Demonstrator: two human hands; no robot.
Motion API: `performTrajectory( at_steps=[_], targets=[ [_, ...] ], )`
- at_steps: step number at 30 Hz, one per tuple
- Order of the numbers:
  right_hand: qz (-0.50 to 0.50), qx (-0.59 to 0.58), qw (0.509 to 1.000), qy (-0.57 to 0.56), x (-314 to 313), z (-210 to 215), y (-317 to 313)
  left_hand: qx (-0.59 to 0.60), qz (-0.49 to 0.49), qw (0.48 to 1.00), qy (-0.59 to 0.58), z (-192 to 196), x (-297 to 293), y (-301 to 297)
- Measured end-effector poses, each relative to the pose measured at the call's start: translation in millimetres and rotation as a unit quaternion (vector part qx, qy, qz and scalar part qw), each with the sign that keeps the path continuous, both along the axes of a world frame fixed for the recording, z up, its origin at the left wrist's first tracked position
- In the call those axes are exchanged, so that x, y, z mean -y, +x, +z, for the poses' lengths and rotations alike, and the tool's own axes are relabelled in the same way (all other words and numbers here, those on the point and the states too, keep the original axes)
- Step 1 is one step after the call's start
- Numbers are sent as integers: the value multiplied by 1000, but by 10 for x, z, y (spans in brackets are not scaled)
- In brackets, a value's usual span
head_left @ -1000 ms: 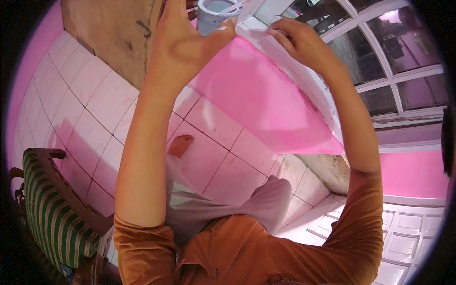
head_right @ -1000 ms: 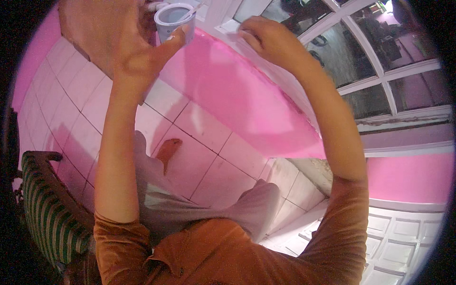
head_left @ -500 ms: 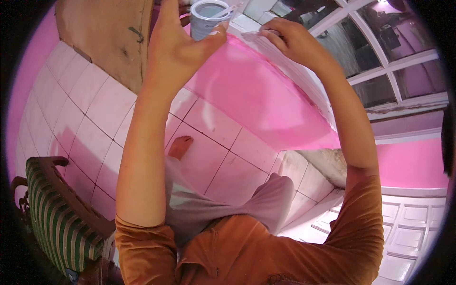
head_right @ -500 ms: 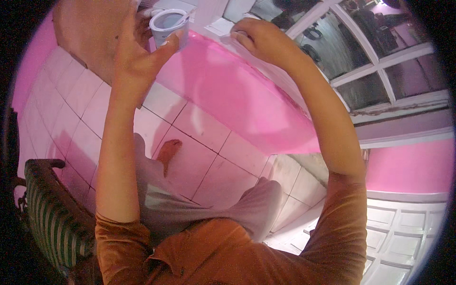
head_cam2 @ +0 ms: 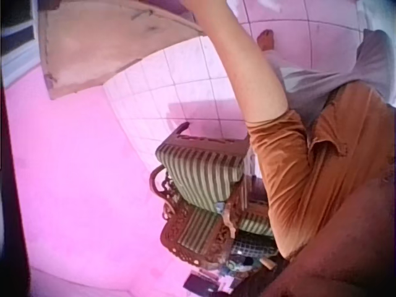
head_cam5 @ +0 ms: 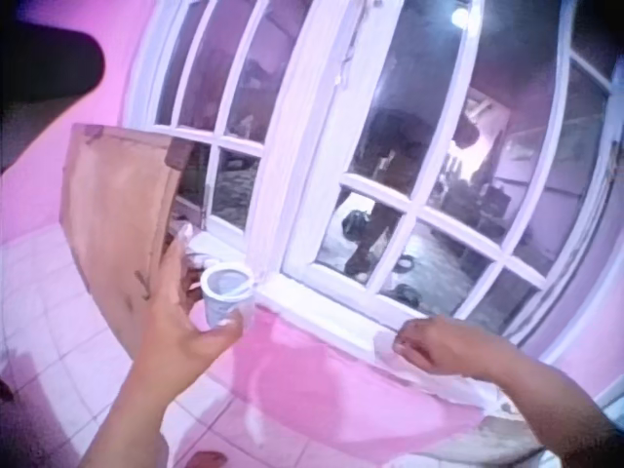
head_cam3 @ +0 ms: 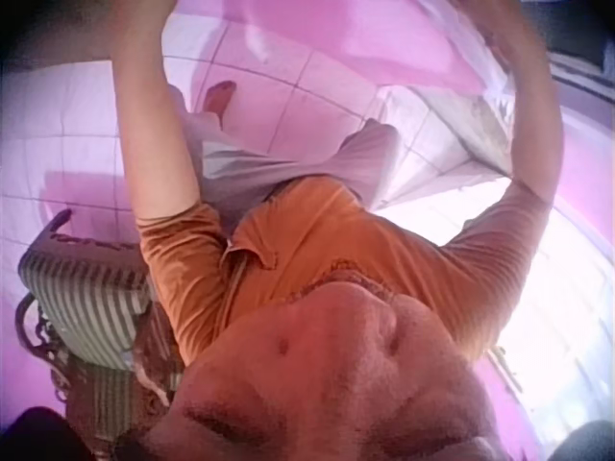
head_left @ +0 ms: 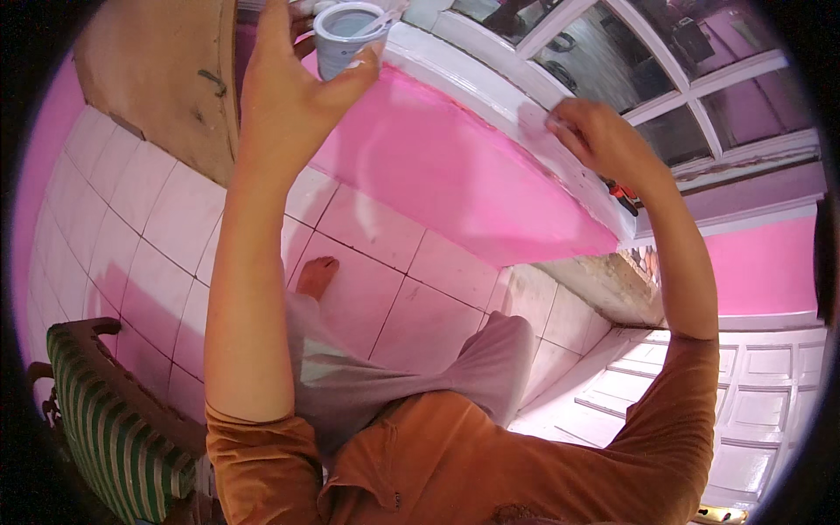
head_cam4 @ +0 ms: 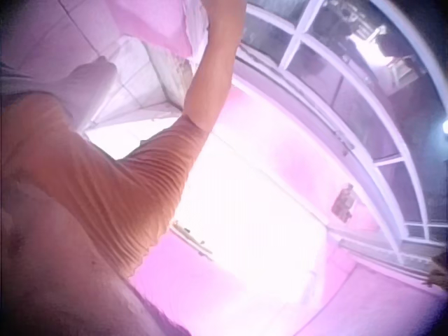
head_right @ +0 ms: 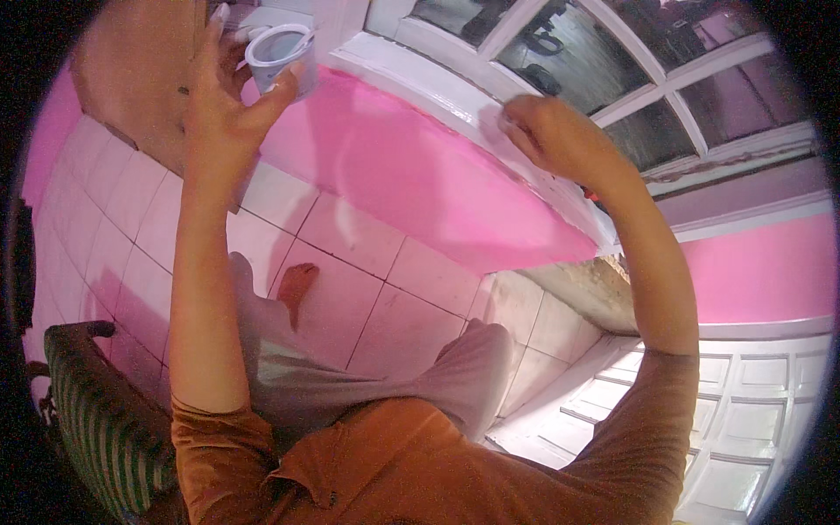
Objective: The person dips a brush into a cup of paint and applies paint to a window sill, a door frame, and a wooden door.
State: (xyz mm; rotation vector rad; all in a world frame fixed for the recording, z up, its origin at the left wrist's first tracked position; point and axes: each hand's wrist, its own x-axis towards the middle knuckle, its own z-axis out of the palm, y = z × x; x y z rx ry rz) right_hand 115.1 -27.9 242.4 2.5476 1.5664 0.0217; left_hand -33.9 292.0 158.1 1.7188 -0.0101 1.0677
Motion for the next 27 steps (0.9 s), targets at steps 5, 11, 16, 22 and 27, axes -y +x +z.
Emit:
performTrajectory(
  at_steps=[5,11,16,22,27],
  targets=[
    [-73,-38,993,88,29,8,50,2,3,1000,7,-90,-13,60],
    [-197,34,958,205,212,245,214,-24,16,999,28,-77,-10,10],
    [-185,33,960,206,-6,-184,609,-46,10,998,34,18,109,-3],
    [-173,-1,912,371,-1257,-426,649,-2,-4,1000,12,-85,-24,-7],
    [-231,-219,827,464,-1768,-655,884,1,-19,1000,-2,-44,21,-18]
  ],
)
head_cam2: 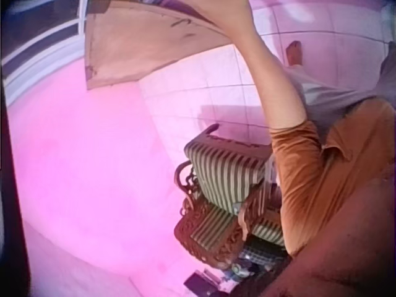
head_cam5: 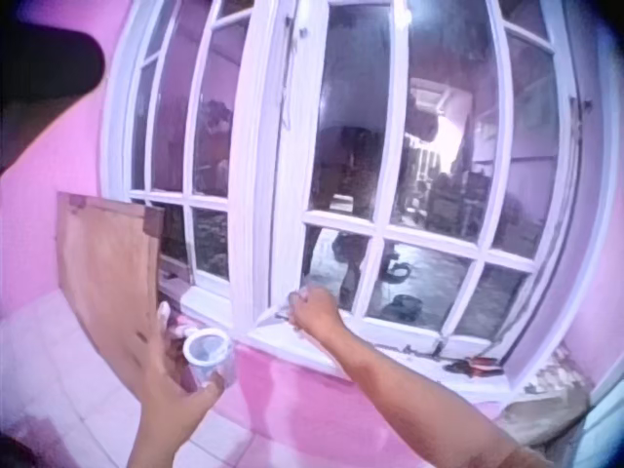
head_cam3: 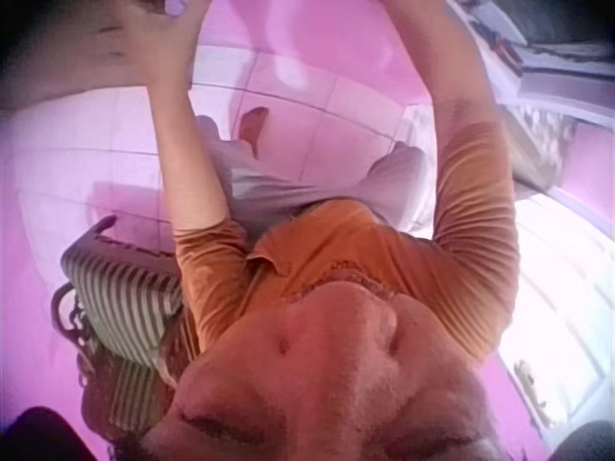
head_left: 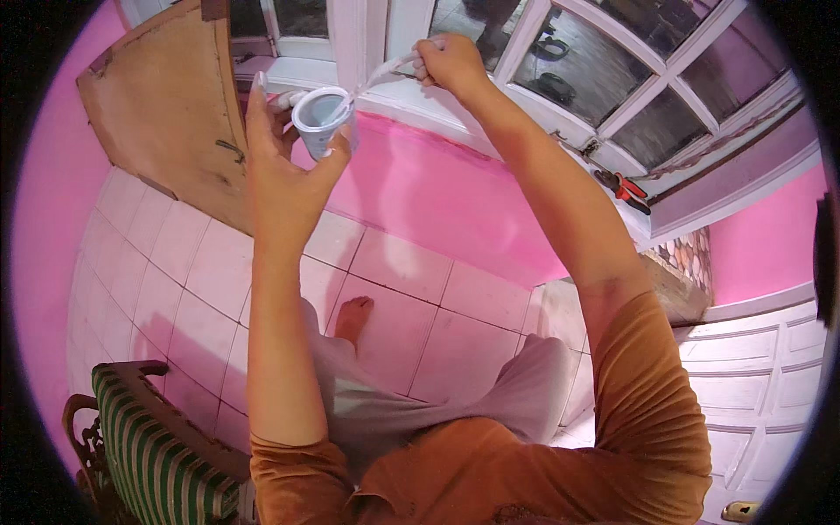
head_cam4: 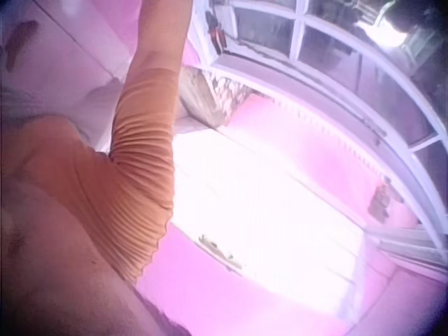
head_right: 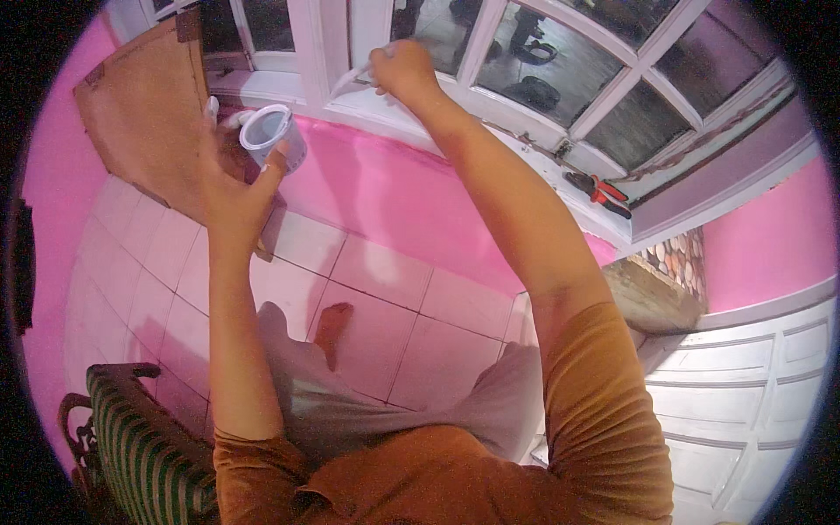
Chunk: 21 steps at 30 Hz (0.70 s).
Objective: The person dips a brush into a cup of paint and applies paint to a window sill, a door frame, and a wooden door.
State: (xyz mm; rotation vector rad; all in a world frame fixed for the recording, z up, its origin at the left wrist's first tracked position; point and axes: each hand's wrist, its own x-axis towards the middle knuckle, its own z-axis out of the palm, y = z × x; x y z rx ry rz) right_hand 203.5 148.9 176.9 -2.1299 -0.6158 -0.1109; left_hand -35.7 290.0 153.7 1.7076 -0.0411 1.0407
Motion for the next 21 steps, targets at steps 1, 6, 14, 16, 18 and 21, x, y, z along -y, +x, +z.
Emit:
performTrajectory(
  at_steps=[1,6,14,16,18,21],
  targets=[
    [5,-100,986,131,-72,-34,-31,0,5,1000,4,9,-13,-23],
    [-47,93,992,-75,397,-27,-13,5,18,1000,5,28,-104,-98],
    [-6,-2,997,73,82,-135,-161,-12,18,999,-25,-8,-170,-175],
    [-14,-26,992,124,-97,-200,-135,-22,17,999,-38,19,-128,-157],
    [-11,-59,982,178,-162,-155,-88,-14,13,999,-32,16,-125,-141],
    [-23,-6,948,317,-110,-43,-171,2,3,1000,13,-38,-197,-90]
  ],
)
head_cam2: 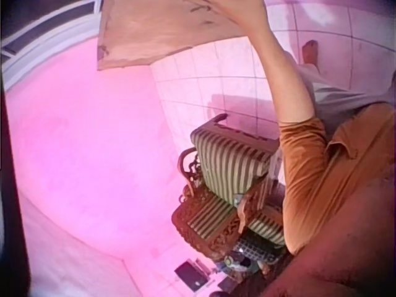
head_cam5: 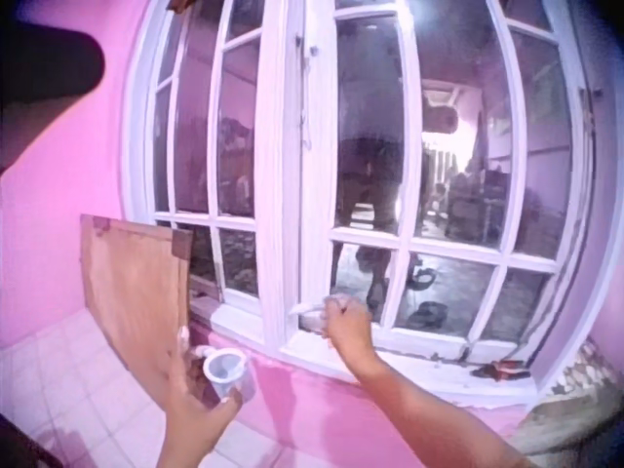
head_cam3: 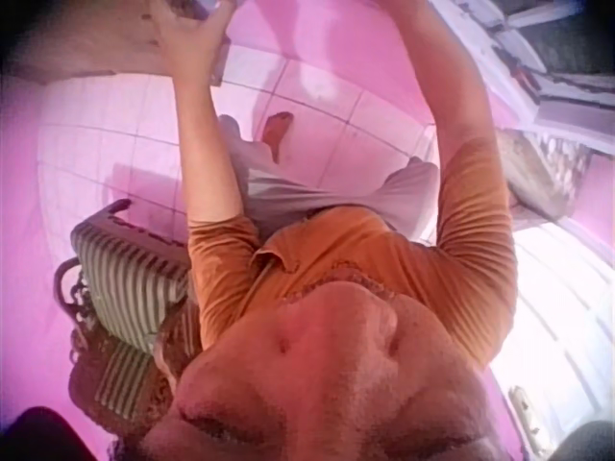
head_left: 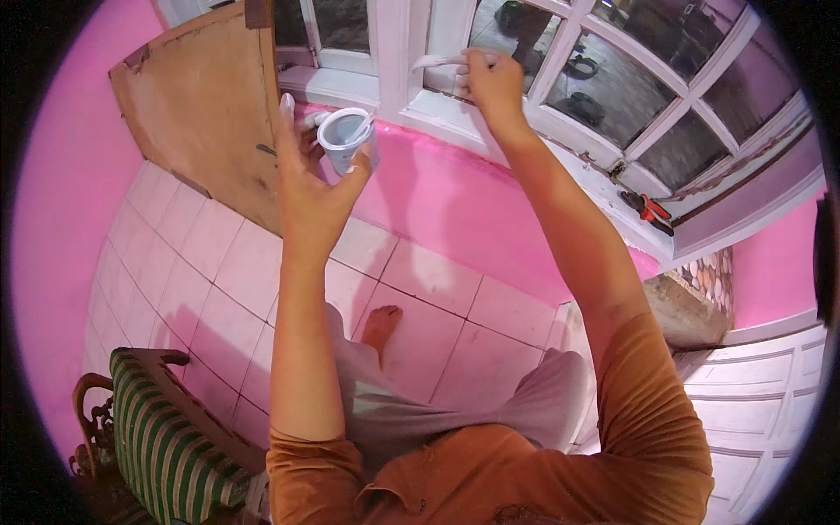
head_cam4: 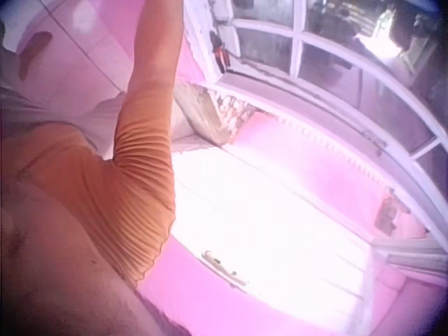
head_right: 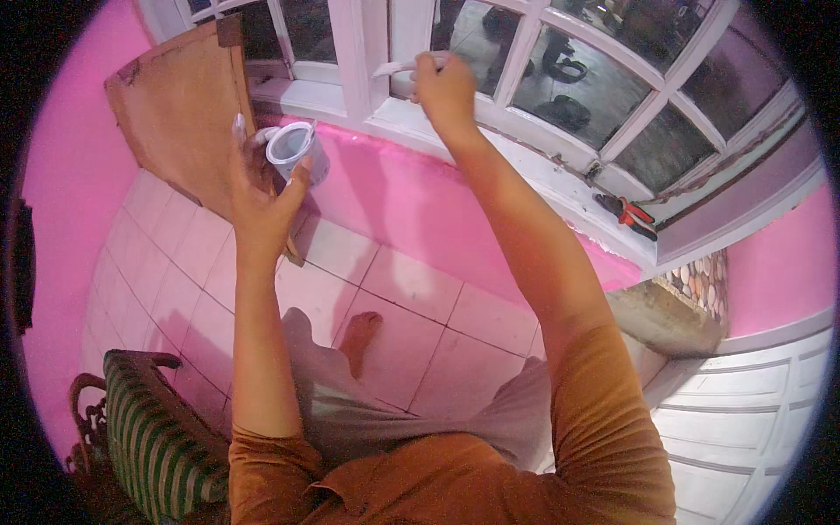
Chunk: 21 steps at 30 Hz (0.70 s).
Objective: The person dips a brush into a cup of paint and applies paint to a window sill, a door frame, and a wooden door.
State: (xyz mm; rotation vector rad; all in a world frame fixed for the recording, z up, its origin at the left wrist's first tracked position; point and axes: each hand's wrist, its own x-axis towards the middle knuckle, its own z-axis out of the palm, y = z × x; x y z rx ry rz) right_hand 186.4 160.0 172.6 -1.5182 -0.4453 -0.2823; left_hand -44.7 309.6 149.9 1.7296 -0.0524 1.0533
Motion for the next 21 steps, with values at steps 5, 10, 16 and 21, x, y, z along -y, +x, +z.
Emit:
performTrajectory(
  at_steps=[5,10,16,21],
  targets=[
    [82,158,956,-233,133,-98,-440,-9,27,999,-21,44,-64,-83],
    [104,365,869,-317,118,6,-182,-18,35,999,-11,64,40,-20],
    [92,355,873,-322,294,517,-442,-4,33,999,-15,59,-37,-84],
    [171,410,782,-436,297,243,-316,-13,31,999,-13,45,-20,-67]
  ],
)
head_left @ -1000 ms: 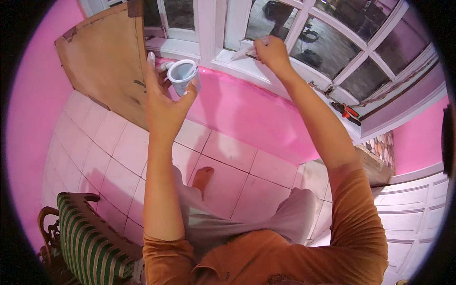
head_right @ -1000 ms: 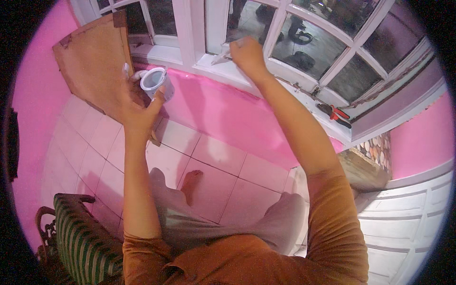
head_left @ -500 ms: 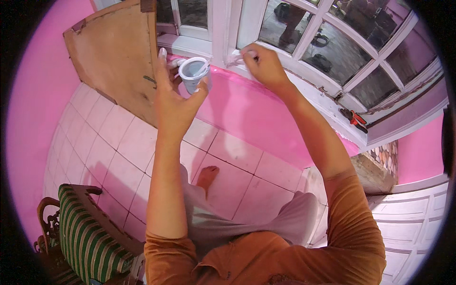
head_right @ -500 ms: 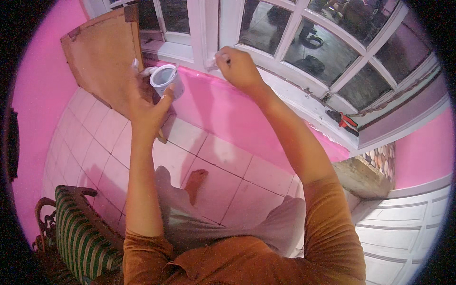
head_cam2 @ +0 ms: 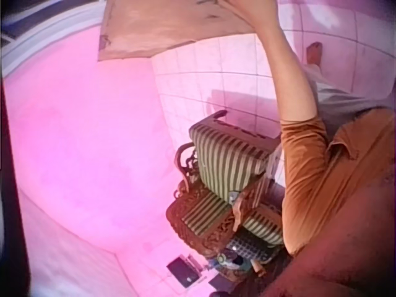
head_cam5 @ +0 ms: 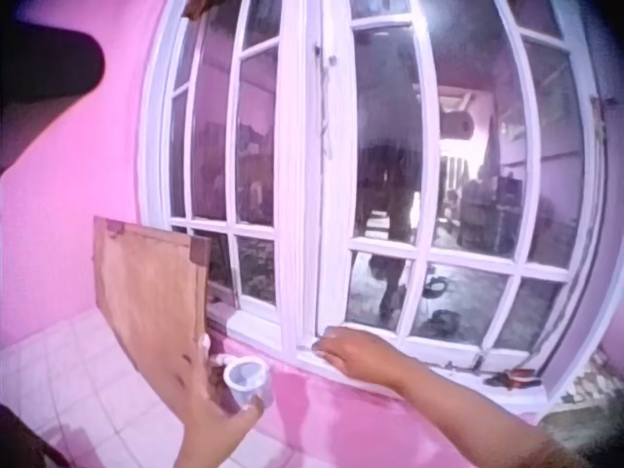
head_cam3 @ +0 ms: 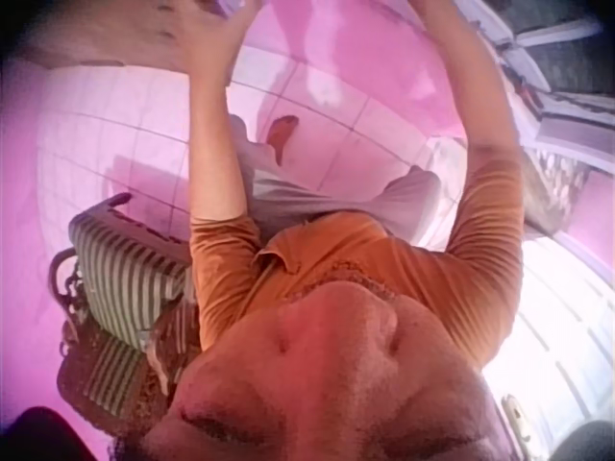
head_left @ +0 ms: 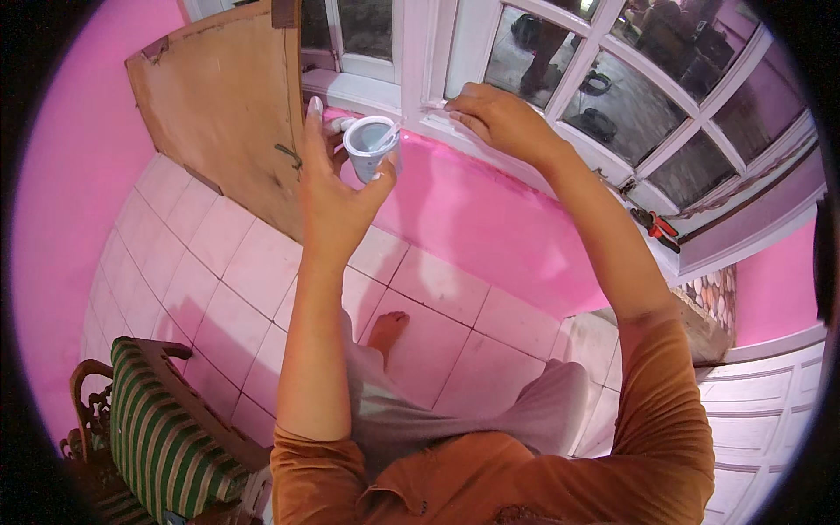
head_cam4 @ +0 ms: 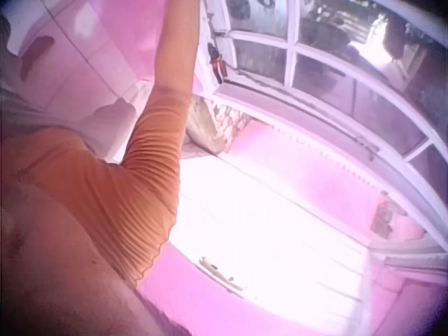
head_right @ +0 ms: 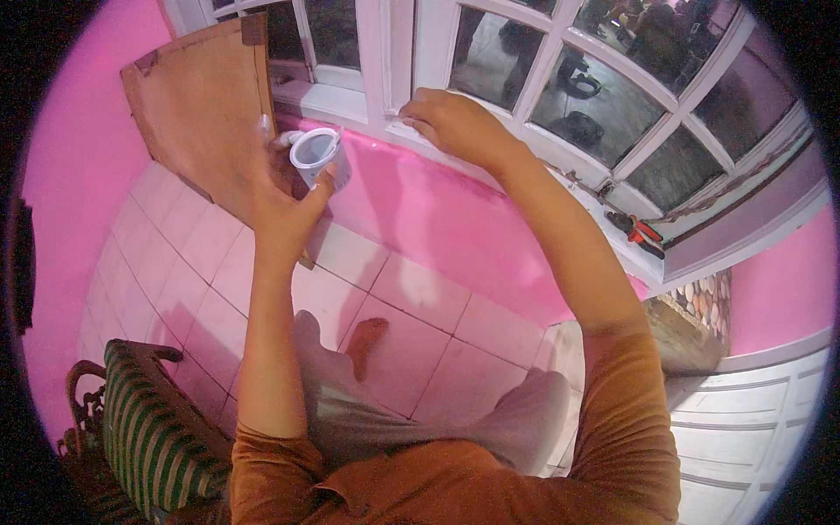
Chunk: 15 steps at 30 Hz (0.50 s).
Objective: The person dips a brush into a cup of paint and applies paint to a window sill, a door frame, and a wooden door.
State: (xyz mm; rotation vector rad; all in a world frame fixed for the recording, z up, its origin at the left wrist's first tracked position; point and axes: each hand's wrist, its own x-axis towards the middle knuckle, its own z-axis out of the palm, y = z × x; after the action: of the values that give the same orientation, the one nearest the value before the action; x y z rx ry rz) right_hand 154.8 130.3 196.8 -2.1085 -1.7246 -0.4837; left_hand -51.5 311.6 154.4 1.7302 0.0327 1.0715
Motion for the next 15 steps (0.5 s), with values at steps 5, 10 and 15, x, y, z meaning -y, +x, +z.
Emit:
performTrajectory(
  at_steps=[5,10,15],
  targets=[
    [-9,22,998,50,-88,417,123,1,-12,1000,2,11,35,15],
    [83,330,889,307,-121,1208,153,-2,-7,1000,7,27,14,13],
    [-28,251,934,252,-68,545,56,-21,-17,1000,1,16,77,7]
  ],
)
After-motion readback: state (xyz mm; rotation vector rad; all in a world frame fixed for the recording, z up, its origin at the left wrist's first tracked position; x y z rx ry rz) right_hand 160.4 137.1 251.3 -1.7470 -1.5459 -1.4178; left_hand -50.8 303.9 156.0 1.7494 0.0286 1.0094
